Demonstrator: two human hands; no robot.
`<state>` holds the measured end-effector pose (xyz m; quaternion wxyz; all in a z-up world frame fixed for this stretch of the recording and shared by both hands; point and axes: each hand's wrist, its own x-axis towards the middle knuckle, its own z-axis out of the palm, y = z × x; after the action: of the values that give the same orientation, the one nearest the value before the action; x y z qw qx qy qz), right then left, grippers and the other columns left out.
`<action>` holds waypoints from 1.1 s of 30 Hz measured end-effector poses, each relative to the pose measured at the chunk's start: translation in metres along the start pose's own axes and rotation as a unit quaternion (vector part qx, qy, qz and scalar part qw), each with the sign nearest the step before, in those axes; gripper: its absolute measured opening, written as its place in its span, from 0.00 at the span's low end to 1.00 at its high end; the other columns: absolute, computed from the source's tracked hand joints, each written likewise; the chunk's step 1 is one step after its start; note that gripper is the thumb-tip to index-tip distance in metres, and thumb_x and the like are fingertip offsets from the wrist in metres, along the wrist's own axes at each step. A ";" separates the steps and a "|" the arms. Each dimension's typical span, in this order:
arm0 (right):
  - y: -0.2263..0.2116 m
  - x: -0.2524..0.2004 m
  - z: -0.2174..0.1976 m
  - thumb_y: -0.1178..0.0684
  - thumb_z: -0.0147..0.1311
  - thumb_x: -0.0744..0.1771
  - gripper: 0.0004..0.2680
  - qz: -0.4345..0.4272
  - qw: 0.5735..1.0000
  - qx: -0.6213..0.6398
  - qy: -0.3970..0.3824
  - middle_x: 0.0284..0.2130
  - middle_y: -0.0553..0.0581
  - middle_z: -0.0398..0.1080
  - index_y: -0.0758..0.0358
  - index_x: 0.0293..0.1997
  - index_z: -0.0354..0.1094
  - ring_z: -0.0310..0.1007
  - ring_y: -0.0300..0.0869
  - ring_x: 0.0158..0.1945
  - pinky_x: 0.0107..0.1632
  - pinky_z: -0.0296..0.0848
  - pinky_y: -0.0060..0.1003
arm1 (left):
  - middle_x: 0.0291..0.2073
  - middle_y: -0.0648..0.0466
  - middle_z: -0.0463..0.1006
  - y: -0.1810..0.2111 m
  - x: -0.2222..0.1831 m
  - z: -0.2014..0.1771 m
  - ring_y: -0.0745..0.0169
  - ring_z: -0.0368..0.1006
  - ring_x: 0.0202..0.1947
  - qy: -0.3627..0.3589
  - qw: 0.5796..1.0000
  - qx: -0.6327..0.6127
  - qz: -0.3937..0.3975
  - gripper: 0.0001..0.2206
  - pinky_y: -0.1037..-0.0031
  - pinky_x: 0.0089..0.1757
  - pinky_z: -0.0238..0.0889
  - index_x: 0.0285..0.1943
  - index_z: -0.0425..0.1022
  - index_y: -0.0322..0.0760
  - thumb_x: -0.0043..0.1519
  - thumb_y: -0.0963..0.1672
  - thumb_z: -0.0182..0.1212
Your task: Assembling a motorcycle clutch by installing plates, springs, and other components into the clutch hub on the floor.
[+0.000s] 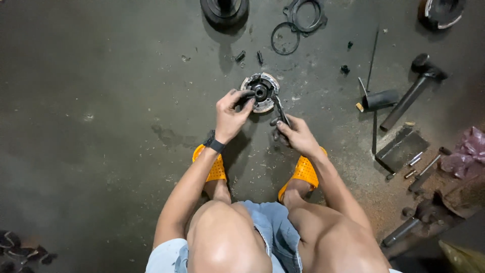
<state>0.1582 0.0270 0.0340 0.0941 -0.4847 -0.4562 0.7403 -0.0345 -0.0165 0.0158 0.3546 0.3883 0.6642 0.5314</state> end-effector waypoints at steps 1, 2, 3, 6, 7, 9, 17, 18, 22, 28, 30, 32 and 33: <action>0.000 0.001 0.001 0.59 0.44 0.66 0.06 -0.010 1.000 0.016 0.004 0.11 0.57 0.58 0.68 0.28 0.63 0.57 0.39 0.10 0.13 0.55 0.31 | 0.25 0.52 0.75 -0.006 -0.001 0.001 0.66 0.72 0.28 0.004 0.999 -0.046 -0.026 0.07 0.78 0.32 0.68 0.37 0.77 0.37 0.51 0.37 0.64; 0.000 0.001 0.002 0.60 0.43 0.66 0.06 -0.019 0.999 0.031 0.009 0.11 0.57 0.57 0.68 0.29 0.63 0.57 0.40 0.10 0.13 0.54 0.32 | 0.26 0.52 0.74 -0.011 -0.002 0.002 0.71 0.70 0.29 0.009 0.994 -0.093 -0.052 0.07 0.79 0.33 0.67 0.37 0.77 0.38 0.51 0.37 0.65; 0.003 0.000 0.001 0.60 0.43 0.66 0.06 -0.018 0.999 0.031 0.011 0.11 0.57 0.57 0.68 0.29 0.63 0.57 0.40 0.10 0.13 0.54 0.32 | 0.26 0.52 0.74 -0.014 -0.004 0.001 0.71 0.70 0.29 0.007 0.994 -0.095 -0.053 0.07 0.79 0.33 0.67 0.37 0.77 0.38 0.51 0.37 0.65; 0.016 -0.001 -0.001 0.59 0.47 0.65 0.06 -0.081 0.989 0.108 0.063 0.19 0.65 0.64 0.71 0.41 0.62 0.62 0.42 0.16 0.15 0.59 0.30 | 0.25 0.52 0.73 -0.019 -0.005 -0.001 0.74 0.66 0.31 0.028 0.988 -0.123 -0.089 0.07 0.78 0.34 0.65 0.37 0.78 0.35 0.51 0.36 0.63; 0.024 -0.001 -0.002 0.59 0.47 0.65 0.04 -0.024 0.992 0.101 0.067 0.17 0.63 0.63 0.70 0.37 0.62 0.60 0.40 0.15 0.14 0.57 0.30 | 0.24 0.52 0.74 -0.021 -0.005 -0.002 0.75 0.67 0.30 0.035 0.988 -0.124 -0.086 0.07 0.79 0.34 0.66 0.35 0.78 0.34 0.50 0.36 0.65; 0.036 0.001 -0.001 0.59 0.47 0.65 0.04 0.033 0.992 0.095 0.072 0.14 0.60 0.62 0.69 0.33 0.63 0.57 0.39 0.13 0.14 0.55 0.30 | 0.23 0.52 0.74 -0.021 -0.005 -0.001 0.75 0.69 0.30 0.040 0.988 -0.125 -0.083 0.07 0.81 0.33 0.66 0.34 0.78 0.34 0.49 0.36 0.68; -0.002 0.012 0.015 0.65 0.57 0.61 0.03 -0.159 0.981 0.026 0.113 0.19 0.59 0.66 0.72 0.31 0.67 0.64 0.39 0.24 0.22 0.67 0.36 | 0.19 0.59 0.73 -0.002 -0.007 0.012 0.80 0.62 0.27 -0.047 0.970 -0.185 -0.152 0.01 0.84 0.30 0.62 0.29 0.77 0.37 0.52 0.39 0.65; -0.001 0.015 0.017 0.65 0.57 0.61 0.03 -0.158 0.981 0.026 0.112 0.19 0.59 0.66 0.72 0.31 0.67 0.64 0.39 0.24 0.22 0.67 0.36 | 0.19 0.59 0.73 -0.004 -0.009 0.013 0.80 0.62 0.27 -0.047 0.970 -0.184 -0.153 0.01 0.84 0.30 0.62 0.29 0.77 0.37 0.52 0.39 0.65; 0.002 0.022 0.019 0.66 0.61 0.58 0.04 -0.154 0.978 0.057 0.132 0.16 0.62 0.67 0.72 0.26 0.68 0.68 0.40 0.20 0.18 0.68 0.33 | 0.17 0.56 0.73 -0.012 -0.015 0.016 0.79 0.64 0.24 -0.077 0.968 -0.178 -0.159 0.03 0.83 0.29 0.61 0.27 0.77 0.37 0.53 0.40 0.64; 0.014 0.029 0.006 0.63 0.57 0.62 0.04 -0.121 0.983 0.051 0.127 0.14 0.61 0.65 0.71 0.25 0.68 0.67 0.40 0.18 0.16 0.67 0.31 | 0.35 0.47 0.77 0.007 -0.013 0.005 0.61 0.71 0.39 -0.058 0.988 -0.133 -0.051 0.09 0.70 0.41 0.66 0.44 0.75 0.33 0.55 0.38 0.62; 0.022 0.031 0.003 0.62 0.56 0.62 0.05 -0.113 0.985 0.044 0.122 0.14 0.61 0.65 0.70 0.24 0.68 0.67 0.40 0.18 0.17 0.67 0.31 | 0.36 0.46 0.77 0.013 -0.012 0.004 0.53 0.74 0.38 -0.070 0.994 -0.086 0.012 0.10 0.68 0.41 0.67 0.44 0.75 0.34 0.54 0.37 0.62; 0.027 0.032 0.000 0.61 0.56 0.63 0.06 -0.101 0.987 0.041 0.119 0.13 0.61 0.65 0.71 0.24 0.67 0.66 0.40 0.17 0.17 0.67 0.32 | 0.31 0.49 0.77 0.015 -0.014 0.007 0.52 0.75 0.34 -0.076 0.995 -0.026 0.060 0.07 0.70 0.38 0.68 0.39 0.76 0.35 0.55 0.35 0.58; 0.028 0.033 -0.001 0.61 0.56 0.63 0.06 -0.100 0.987 0.041 0.119 0.13 0.61 0.65 0.71 0.24 0.67 0.66 0.40 0.17 0.17 0.67 0.32 | 0.31 0.49 0.77 0.008 -0.018 0.007 0.52 0.75 0.34 -0.076 0.995 -0.026 0.060 0.07 0.70 0.38 0.68 0.39 0.76 0.35 0.55 0.35 0.58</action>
<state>0.1503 0.0308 -0.0078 0.2413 -0.5171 -0.4575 0.6820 -0.0188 -0.0283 0.0230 0.3815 0.4573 0.5968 0.5378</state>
